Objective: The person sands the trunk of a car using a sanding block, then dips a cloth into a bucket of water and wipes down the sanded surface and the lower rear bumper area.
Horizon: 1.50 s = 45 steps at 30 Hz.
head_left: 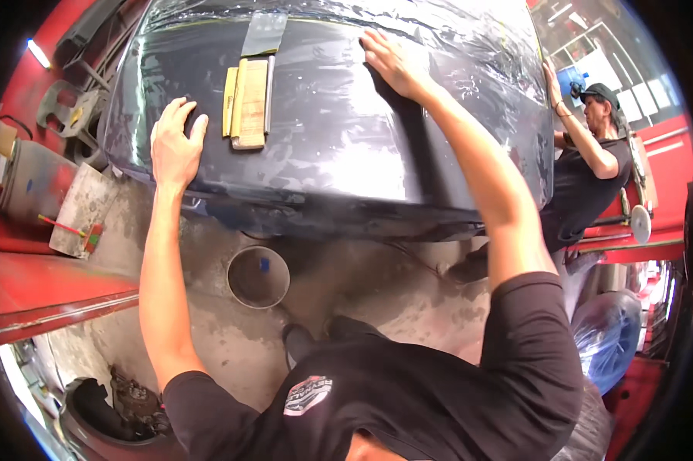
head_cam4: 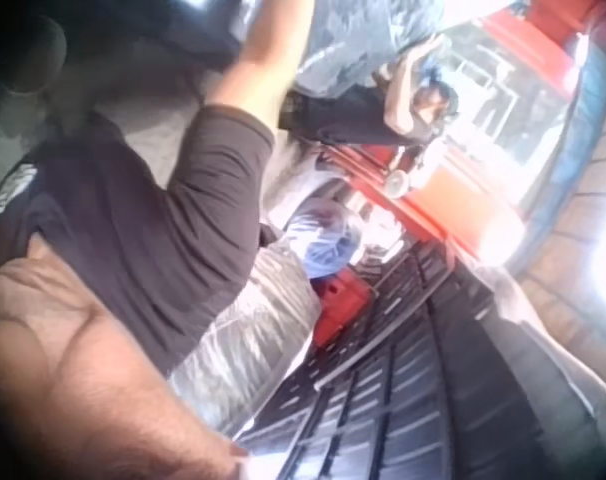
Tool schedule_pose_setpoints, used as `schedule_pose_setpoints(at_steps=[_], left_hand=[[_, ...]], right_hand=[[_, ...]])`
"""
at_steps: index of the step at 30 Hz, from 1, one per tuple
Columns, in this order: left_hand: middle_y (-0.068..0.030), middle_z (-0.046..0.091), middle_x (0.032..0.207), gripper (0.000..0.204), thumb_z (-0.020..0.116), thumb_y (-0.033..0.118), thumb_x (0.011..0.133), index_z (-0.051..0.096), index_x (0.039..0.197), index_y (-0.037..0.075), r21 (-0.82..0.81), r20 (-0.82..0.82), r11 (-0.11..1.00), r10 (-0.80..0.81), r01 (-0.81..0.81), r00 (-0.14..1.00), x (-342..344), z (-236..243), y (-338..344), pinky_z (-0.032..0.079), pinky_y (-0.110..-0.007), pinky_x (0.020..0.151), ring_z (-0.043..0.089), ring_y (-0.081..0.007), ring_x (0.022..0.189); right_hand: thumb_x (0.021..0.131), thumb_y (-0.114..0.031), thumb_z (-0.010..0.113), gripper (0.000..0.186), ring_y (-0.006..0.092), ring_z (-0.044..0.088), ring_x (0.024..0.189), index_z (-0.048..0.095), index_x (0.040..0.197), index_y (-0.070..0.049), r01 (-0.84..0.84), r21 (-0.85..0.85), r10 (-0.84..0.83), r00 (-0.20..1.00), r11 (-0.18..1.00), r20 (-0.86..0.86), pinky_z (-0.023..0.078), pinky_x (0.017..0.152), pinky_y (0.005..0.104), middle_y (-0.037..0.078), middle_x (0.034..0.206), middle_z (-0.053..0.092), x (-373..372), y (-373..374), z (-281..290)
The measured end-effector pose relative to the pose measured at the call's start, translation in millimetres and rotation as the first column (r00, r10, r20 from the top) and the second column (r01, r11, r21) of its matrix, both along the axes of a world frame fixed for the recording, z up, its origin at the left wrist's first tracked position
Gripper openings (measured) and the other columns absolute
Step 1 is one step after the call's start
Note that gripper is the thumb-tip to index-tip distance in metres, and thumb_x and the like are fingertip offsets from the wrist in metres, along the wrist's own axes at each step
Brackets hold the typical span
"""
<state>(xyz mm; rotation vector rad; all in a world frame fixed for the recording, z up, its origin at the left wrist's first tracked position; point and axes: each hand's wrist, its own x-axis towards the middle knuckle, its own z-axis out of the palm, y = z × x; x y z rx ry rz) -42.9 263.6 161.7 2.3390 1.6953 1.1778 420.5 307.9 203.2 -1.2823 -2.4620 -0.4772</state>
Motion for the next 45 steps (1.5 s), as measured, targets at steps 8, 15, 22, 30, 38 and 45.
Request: schedule_pose_setpoints(at_steps=[8,15,22,30,38,45], left_hand=[[-0.0132,0.062,0.140,0.040,0.067,0.028,0.095,0.068,0.125,0.003,0.006,-0.050,0.997,0.082,-0.082,0.995,-39.1,-3.5,-5.9,0.041,-0.042,0.112,0.057,-0.0313,0.130],[-0.0129,0.062,0.140,0.037,0.066,0.027,0.095,0.069,0.123,0.003,0.049,-0.013,0.998,-0.040,0.040,0.999,-30.3,-9.5,7.8,0.041,-0.042,0.112,0.057,-0.0307,0.130],[-0.0142,0.063,0.139,0.035,0.067,0.023,0.094,0.069,0.122,0.001,0.010,-0.023,0.998,0.068,-0.068,0.997,-42.9,-7.3,-2.9,0.042,-0.041,0.111,0.058,-0.0316,0.129],[-0.0146,0.064,0.138,0.033,0.068,0.021,0.094,0.070,0.121,0.001,0.030,0.015,0.999,-0.033,0.032,0.999,-39.9,-7.9,4.1,0.043,-0.041,0.111,0.059,-0.0321,0.128],[-0.0159,0.064,0.137,0.032,0.068,0.019,0.094,0.069,0.119,-0.001,0.014,0.013,1.000,-0.021,0.020,1.000,-21.1,-1.6,5.6,0.045,-0.040,0.109,0.061,-0.0323,0.126],[-0.0151,0.063,0.139,0.032,0.066,0.018,0.096,0.069,0.121,-0.001,0.014,-0.013,0.999,-0.044,0.044,0.999,-40.3,-5.1,2.4,0.044,-0.039,0.110,0.059,-0.0311,0.128]], right_hand=[[0.105,-0.033,0.046,0.059,0.0375,0.023,0.155,0.039,0.154,0.001,0.031,-0.358,-0.009,0.998,0.933,0.062,0.016,0.128,0.0486,0.022,0.163,0.032,-51.1,-152.5,-2.1],[0.106,-0.041,0.046,0.062,0.0391,0.031,0.150,0.043,0.149,0.003,0.270,-0.100,-0.276,0.960,0.958,-0.045,0.029,0.121,0.0477,0.024,0.161,0.036,-13.4,-5.5,-10.5],[0.105,-0.023,0.047,0.055,0.0382,0.023,0.155,0.041,0.153,0.003,0.141,-0.372,-0.130,0.990,0.918,0.054,0.016,0.128,0.0476,0.022,0.162,0.034,-3.9,-186.0,-11.2],[0.106,-0.034,0.050,0.055,0.0416,0.032,0.149,0.046,0.148,0.001,0.241,-0.145,-0.259,0.958,0.960,-0.120,0.028,0.122,0.0488,0.023,0.158,0.040,34.4,-59.8,-14.4],[0.107,-0.033,0.047,0.055,0.0393,0.030,0.151,0.045,0.149,0.002,0.220,-0.185,-0.238,0.968,0.958,-0.083,0.022,0.125,0.0476,0.022,0.160,0.038,88.5,-111.3,1.6],[0.105,-0.029,0.054,0.054,0.0401,0.030,0.151,0.046,0.149,0.001,0.225,-0.171,-0.248,0.960,0.959,-0.129,0.024,0.124,0.0494,0.024,0.158,0.040,58.2,-156.2,-23.4]])
